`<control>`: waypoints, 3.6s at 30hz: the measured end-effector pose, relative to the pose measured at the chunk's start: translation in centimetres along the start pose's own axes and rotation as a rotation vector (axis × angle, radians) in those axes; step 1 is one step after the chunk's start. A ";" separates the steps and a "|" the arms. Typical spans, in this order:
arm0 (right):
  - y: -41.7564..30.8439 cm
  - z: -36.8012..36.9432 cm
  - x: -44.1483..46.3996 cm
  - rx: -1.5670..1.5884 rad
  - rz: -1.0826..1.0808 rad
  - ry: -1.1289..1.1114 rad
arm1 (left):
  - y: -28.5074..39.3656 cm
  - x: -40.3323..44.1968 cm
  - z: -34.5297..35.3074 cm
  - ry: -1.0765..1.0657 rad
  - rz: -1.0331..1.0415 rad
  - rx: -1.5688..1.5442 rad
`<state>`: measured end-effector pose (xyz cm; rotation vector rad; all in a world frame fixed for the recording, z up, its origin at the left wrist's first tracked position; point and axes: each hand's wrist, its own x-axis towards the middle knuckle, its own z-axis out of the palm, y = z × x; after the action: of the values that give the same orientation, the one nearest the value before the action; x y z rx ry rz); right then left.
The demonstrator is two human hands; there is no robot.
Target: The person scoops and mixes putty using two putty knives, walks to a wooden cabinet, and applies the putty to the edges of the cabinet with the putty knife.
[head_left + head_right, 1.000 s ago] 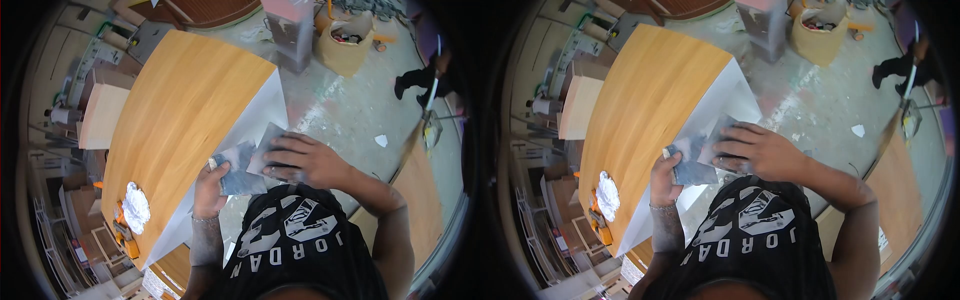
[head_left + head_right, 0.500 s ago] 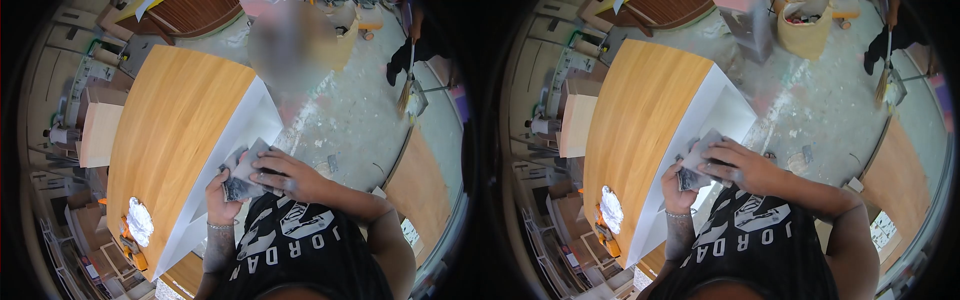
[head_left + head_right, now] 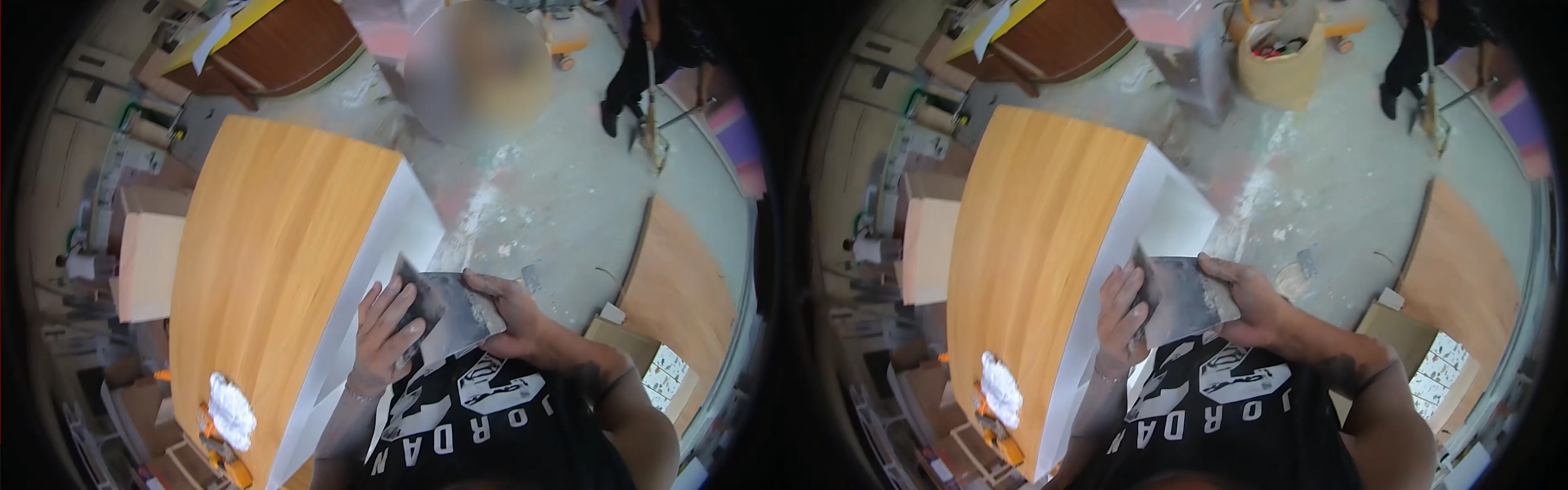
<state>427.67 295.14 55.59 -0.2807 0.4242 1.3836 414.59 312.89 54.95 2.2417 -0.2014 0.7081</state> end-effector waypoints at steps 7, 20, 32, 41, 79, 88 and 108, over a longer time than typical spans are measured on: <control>-3.4 1.5 -2.6 0.013 -0.447 -0.219 | -1.3 3.8 -1.4 -0.420 0.072 0.054; -10.8 2.2 1.3 -2.082 -1.047 -0.646 | -1.8 11.4 2.5 0.520 -1.236 -1.333; -23.6 0.3 4.2 -1.136 -0.481 -0.173 | -2.3 17.1 6.9 0.545 -0.549 -0.463; -25.4 2.6 6.2 0.152 0.464 -0.047 | -2.0 18.3 6.0 -0.121 -0.261 0.434; -32.2 5.4 0.9 -0.095 -0.085 -0.304 | -3.4 20.4 9.8 -0.342 -0.133 0.293; -27.6 7.2 5.4 -1.856 -0.913 -0.991 | -2.6 21.3 9.0 0.841 -1.087 -1.532; -26.3 19.2 12.1 -2.342 -0.879 -1.159 | -7.9 18.1 -0.6 0.844 -1.047 -0.941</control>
<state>457.46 309.64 65.91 -1.1665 -2.2028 0.2717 432.20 320.15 60.31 0.8005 0.8256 0.6648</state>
